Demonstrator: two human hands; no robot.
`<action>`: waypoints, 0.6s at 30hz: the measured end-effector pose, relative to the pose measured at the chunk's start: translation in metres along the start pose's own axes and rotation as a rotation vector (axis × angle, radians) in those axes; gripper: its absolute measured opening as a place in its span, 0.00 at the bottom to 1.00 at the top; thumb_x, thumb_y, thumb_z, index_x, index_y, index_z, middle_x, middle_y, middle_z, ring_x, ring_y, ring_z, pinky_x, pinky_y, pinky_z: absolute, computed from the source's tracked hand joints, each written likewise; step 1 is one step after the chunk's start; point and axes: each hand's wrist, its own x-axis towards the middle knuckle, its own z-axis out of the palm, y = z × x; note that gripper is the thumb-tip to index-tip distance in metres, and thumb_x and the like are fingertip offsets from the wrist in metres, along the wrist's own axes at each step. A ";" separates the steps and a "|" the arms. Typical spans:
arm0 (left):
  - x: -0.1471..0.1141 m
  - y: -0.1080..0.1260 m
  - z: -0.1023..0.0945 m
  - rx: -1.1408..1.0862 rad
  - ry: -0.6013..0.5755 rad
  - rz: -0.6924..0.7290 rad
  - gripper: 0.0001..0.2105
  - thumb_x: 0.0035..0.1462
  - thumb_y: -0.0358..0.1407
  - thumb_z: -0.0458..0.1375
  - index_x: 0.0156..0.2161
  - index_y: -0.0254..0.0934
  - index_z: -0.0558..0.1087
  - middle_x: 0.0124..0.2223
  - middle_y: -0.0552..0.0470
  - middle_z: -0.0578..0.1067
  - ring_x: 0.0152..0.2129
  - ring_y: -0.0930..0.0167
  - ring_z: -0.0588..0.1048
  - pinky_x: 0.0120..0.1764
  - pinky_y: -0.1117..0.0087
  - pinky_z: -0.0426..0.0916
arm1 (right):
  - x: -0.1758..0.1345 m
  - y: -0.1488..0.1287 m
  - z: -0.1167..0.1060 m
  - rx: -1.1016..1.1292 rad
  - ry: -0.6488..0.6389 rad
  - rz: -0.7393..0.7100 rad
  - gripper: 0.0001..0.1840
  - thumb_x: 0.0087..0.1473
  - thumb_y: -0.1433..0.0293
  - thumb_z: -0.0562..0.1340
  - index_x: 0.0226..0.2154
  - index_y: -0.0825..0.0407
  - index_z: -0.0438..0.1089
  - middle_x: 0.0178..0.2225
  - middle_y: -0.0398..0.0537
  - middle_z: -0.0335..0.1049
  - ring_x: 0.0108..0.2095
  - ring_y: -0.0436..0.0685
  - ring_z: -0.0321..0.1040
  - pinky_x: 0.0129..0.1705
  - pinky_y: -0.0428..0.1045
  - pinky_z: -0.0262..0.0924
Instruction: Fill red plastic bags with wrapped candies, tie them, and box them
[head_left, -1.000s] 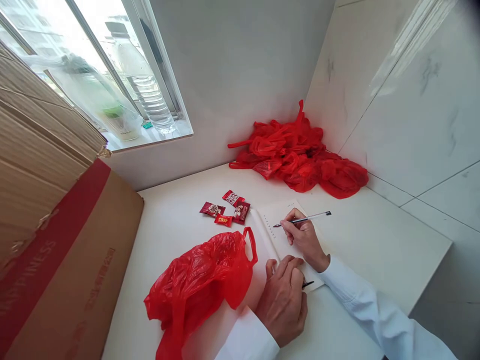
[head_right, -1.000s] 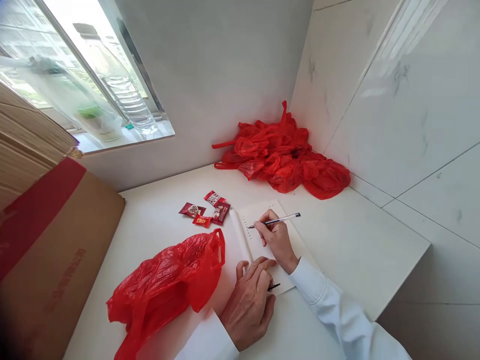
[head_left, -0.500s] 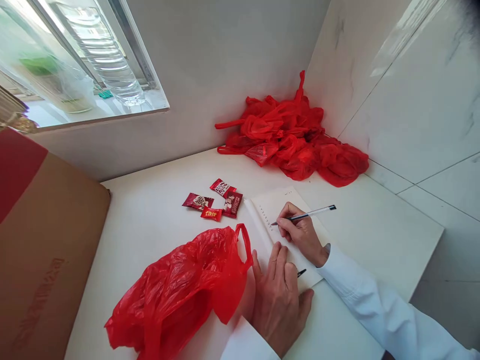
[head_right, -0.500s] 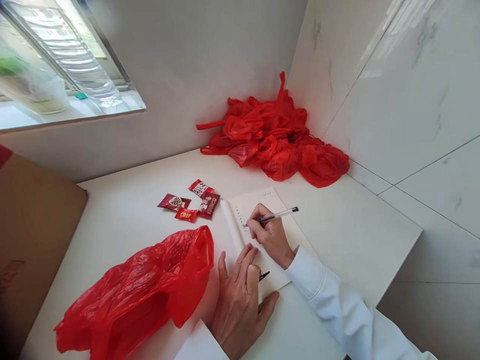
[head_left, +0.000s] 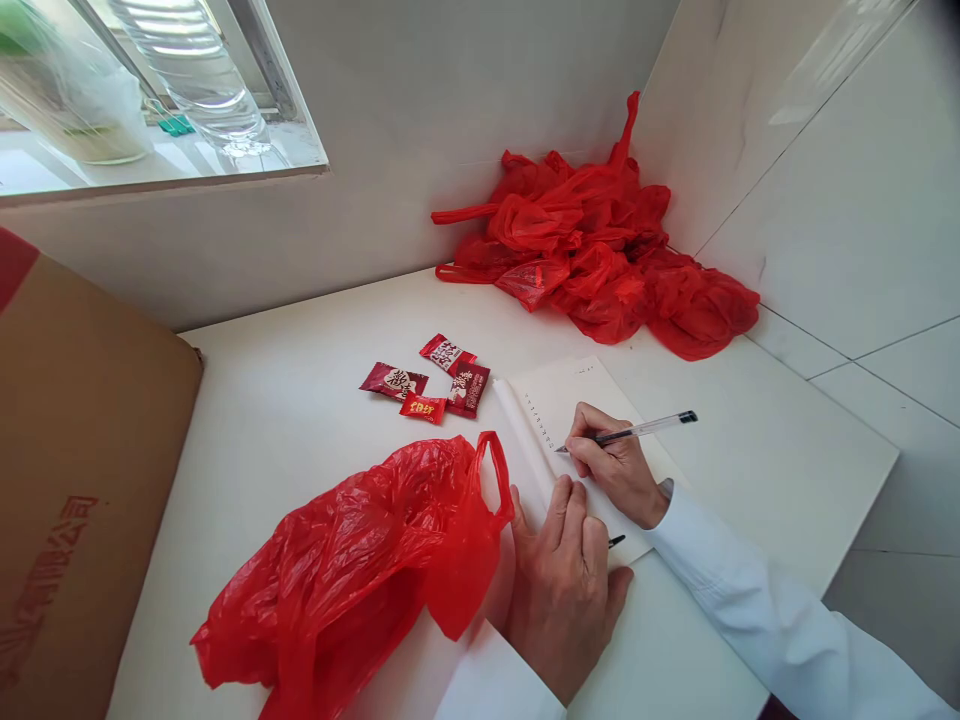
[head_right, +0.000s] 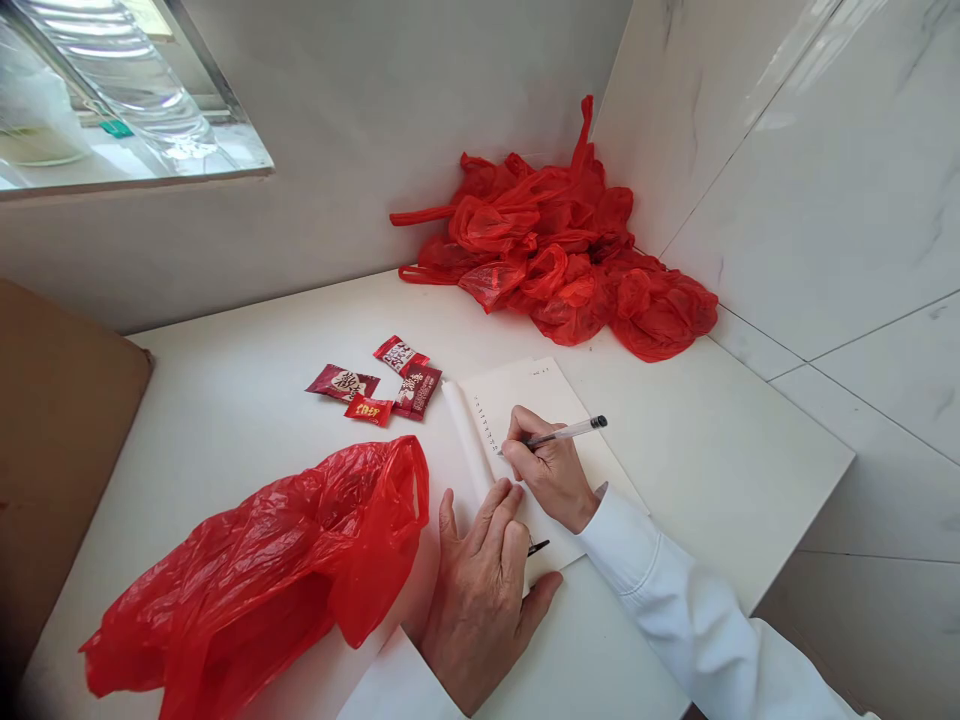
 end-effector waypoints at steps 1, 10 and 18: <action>0.000 0.000 0.000 -0.001 0.008 -0.005 0.07 0.58 0.39 0.52 0.35 0.37 0.63 0.54 0.40 0.71 0.58 0.58 0.61 0.57 0.40 0.50 | 0.000 0.000 0.000 -0.009 -0.006 0.001 0.09 0.49 0.73 0.54 0.20 0.50 0.55 0.14 0.34 0.55 0.16 0.46 0.51 0.23 0.45 0.50; 0.001 0.000 0.000 0.011 -0.026 0.001 0.07 0.57 0.39 0.53 0.34 0.37 0.63 0.55 0.40 0.70 0.58 0.57 0.62 0.54 0.37 0.53 | 0.002 -0.004 0.000 -0.065 -0.028 -0.005 0.08 0.49 0.74 0.53 0.21 0.50 0.54 0.13 0.34 0.55 0.16 0.46 0.51 0.22 0.44 0.50; 0.001 0.000 0.000 0.005 -0.002 -0.004 0.08 0.58 0.39 0.53 0.34 0.37 0.62 0.54 0.39 0.70 0.57 0.57 0.62 0.56 0.36 0.49 | 0.001 -0.005 0.000 -0.015 -0.015 0.012 0.09 0.47 0.75 0.53 0.20 0.50 0.54 0.13 0.34 0.55 0.16 0.46 0.51 0.21 0.44 0.49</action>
